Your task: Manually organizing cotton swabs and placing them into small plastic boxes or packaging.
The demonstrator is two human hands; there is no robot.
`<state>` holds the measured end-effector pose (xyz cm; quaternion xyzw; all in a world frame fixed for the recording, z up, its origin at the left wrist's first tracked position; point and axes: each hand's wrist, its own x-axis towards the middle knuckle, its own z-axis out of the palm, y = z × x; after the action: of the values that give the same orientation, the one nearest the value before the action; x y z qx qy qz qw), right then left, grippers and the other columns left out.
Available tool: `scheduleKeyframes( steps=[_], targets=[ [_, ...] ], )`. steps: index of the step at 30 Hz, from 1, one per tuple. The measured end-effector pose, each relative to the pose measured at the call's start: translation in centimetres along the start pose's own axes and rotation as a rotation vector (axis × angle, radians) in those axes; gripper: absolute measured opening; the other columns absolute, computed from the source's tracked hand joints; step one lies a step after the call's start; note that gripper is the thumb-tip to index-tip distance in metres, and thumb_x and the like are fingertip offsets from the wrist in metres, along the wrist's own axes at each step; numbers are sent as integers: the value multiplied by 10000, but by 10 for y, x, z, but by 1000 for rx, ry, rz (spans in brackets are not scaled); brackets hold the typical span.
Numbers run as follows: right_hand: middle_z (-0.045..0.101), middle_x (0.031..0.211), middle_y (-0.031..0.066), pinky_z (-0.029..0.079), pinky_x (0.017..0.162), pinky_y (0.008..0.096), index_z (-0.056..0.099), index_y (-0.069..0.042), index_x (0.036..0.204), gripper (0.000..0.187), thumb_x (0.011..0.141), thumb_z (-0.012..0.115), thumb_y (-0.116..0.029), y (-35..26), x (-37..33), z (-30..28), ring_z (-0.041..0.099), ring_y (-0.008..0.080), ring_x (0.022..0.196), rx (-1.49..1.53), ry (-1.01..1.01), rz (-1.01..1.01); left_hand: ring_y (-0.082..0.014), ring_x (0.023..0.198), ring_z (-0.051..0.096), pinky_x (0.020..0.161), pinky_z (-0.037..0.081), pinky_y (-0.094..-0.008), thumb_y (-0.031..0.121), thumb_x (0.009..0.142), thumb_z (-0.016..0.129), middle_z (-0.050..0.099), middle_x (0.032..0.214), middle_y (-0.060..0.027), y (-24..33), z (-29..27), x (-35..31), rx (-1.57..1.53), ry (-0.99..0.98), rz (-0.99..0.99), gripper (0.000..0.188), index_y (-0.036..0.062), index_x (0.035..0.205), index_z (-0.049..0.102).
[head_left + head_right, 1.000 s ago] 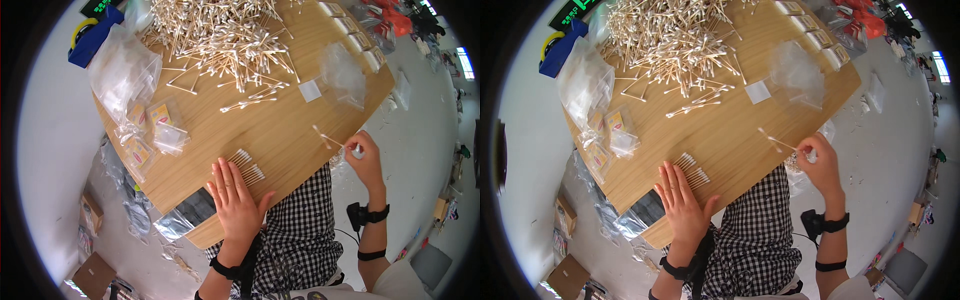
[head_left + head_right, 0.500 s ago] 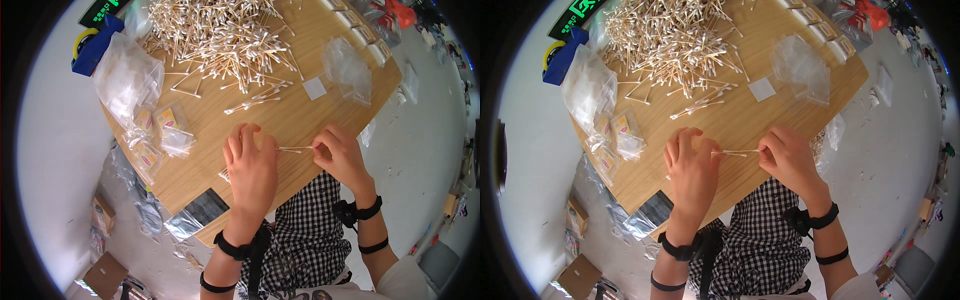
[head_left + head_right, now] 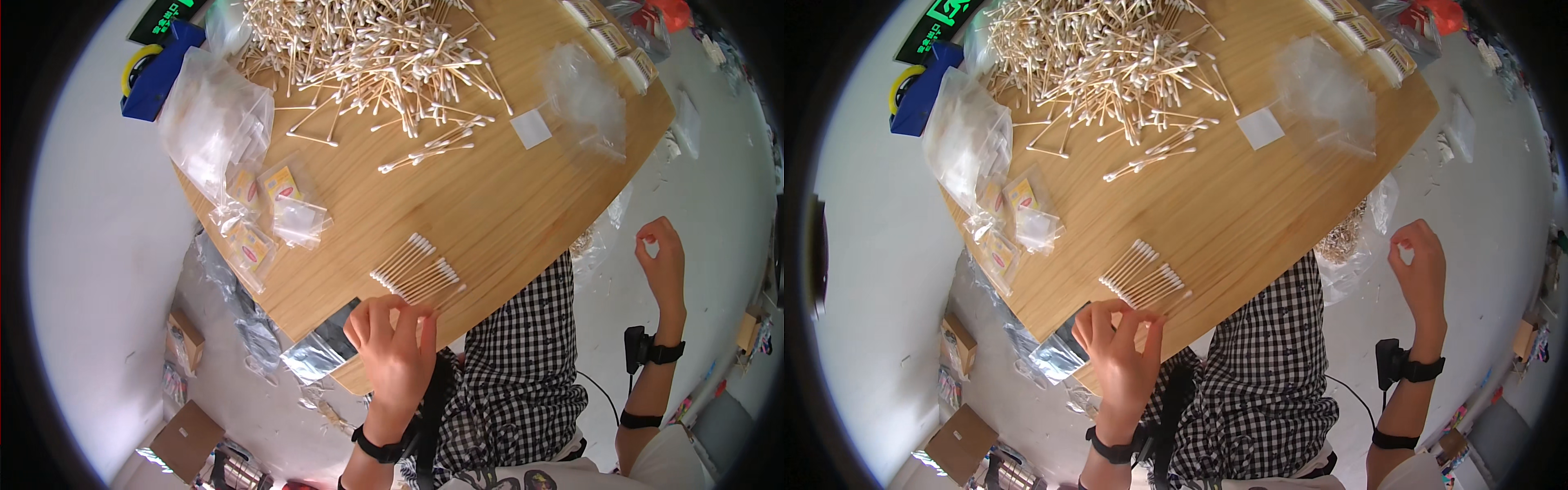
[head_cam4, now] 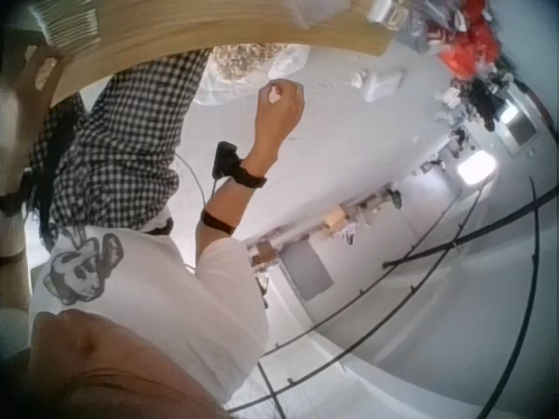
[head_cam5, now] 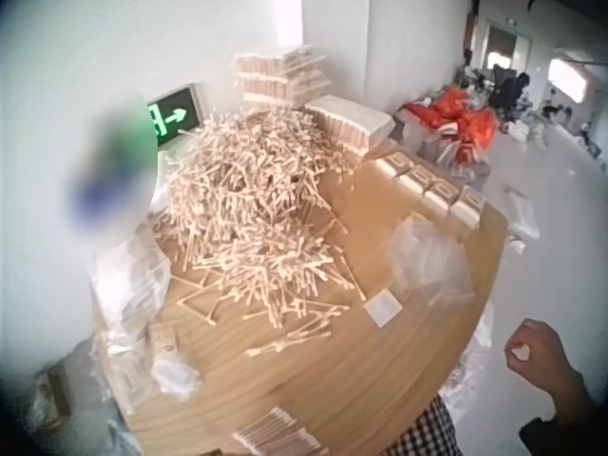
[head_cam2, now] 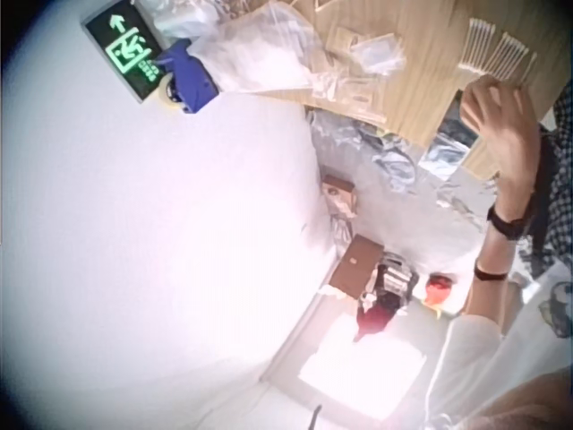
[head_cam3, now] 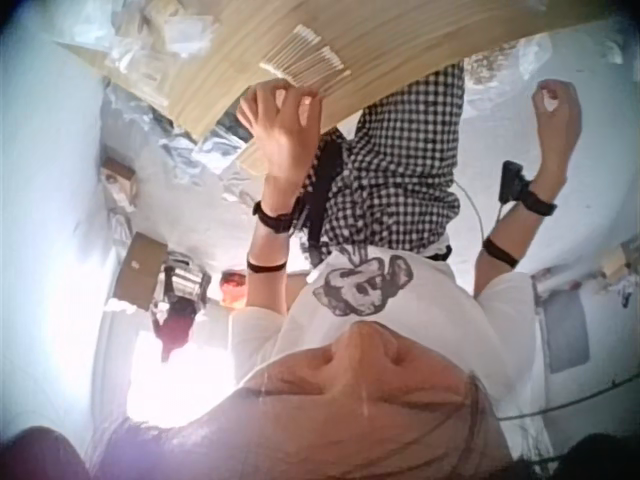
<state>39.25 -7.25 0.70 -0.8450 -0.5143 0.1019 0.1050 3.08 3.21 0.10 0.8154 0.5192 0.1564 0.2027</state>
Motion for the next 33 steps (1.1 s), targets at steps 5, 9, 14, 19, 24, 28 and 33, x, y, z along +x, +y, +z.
scheduleKeyframes(
  steps=[5,9,14,19,24,28,33],
  targets=[
    [565,952,69,443,753,300,582,-35,980,190,810,598,49,-37,5,9,547,179,859,49,148,8,-281,1033,455,915,328,-414,52,751,724,522,1038,-91,-4,4,7,-74,71,-60,255,79,975,604],
    [572,1225,120,448,947,360,571,12,1170,253,937,543,-82,-116,4,47,567,211,1091,1002,158,13,-307,1330,348,1116,229,-437,189,909,604,408,1398,-181,-9,24,2,-689,361,-199,489,3,1309,392],
    [413,1411,202,296,1117,408,366,38,1374,547,1017,382,-375,-206,1,108,378,277,1340,1433,-80,-203,-258,1444,165,1178,115,-405,424,1001,377,210,1544,-172,7,40,18,-983,522,-358,636,-11,1443,237],
    [351,1444,216,207,1153,413,300,44,1408,645,1008,349,-459,-235,7,111,295,292,1386,1566,-147,-218,-281,1451,121,1177,88,-420,441,1002,360,154,1557,-178,22,41,34,-1136,562,-338,667,-6,1464,184],
    [379,1427,210,239,1142,409,322,49,1395,654,1007,330,-477,-232,26,111,329,279,1368,1543,-233,-286,-279,1447,157,1182,88,-414,487,982,395,185,1548,-190,15,39,35,-1231,572,-363,695,17,1462,217],
    [459,1351,189,294,1105,393,405,35,1327,521,993,441,-364,-230,17,103,408,260,1305,1541,-243,-219,-334,1442,155,1172,102,-443,486,974,409,194,1534,-234,9,38,20,-1089,456,-289,725,-18,1457,212],
    [535,849,71,428,742,354,587,-81,811,165,696,681,-9,-204,21,78,541,254,825,714,-4,-459,-415,1414,219,1145,138,-514,563,896,476,262,1501,-271,10,27,6,82,-36,-56,836,-89,1400,331]
  ],
)
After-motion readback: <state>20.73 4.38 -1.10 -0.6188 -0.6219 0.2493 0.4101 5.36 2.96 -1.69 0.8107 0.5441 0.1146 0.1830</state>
